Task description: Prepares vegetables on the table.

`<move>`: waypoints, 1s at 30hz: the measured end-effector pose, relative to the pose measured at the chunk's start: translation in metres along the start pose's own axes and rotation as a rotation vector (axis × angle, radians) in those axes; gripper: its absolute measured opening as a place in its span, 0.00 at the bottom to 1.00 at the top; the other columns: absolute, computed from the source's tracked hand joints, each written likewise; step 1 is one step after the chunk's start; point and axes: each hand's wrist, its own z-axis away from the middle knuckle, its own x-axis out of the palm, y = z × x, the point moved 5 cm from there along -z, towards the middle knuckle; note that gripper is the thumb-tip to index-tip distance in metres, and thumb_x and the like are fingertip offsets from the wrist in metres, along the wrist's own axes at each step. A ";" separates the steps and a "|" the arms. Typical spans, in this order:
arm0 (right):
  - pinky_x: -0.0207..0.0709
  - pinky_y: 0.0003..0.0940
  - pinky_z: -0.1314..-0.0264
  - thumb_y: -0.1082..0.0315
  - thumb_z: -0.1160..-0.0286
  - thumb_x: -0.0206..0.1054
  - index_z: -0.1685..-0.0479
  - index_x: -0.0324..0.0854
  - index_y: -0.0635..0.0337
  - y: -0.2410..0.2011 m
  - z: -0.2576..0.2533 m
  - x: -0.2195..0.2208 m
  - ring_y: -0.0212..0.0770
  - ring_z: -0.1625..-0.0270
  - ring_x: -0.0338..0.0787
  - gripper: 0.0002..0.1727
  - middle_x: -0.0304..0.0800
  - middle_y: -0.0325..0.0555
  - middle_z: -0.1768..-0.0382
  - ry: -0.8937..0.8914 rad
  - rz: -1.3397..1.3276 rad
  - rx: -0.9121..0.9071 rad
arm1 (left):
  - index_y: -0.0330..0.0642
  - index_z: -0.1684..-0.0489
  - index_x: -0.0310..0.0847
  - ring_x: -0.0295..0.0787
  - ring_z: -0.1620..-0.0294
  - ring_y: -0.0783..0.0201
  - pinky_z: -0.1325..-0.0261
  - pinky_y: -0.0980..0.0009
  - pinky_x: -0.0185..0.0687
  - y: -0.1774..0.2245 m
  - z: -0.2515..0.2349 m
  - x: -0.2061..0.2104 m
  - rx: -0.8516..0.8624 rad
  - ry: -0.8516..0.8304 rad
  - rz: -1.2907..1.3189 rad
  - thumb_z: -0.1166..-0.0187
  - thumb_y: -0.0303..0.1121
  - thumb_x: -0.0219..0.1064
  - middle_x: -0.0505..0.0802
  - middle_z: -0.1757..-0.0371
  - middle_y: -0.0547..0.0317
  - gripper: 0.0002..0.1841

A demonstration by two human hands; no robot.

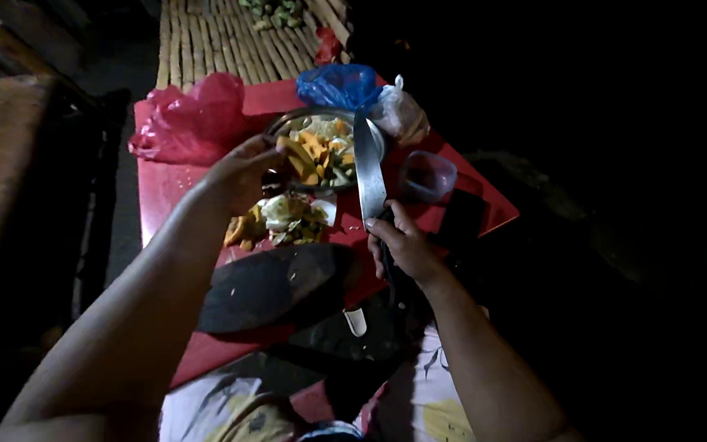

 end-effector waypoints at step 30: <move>0.78 0.29 0.77 0.55 0.07 0.56 0.21 0.62 0.50 0.055 0.015 0.068 0.34 0.80 0.79 0.22 0.77 0.45 0.69 -0.599 0.767 0.343 | 0.51 0.30 0.87 0.80 0.25 0.42 0.24 0.41 0.74 -0.074 0.139 -0.033 0.290 -0.282 -1.103 0.38 0.28 0.85 0.88 0.28 0.52 0.30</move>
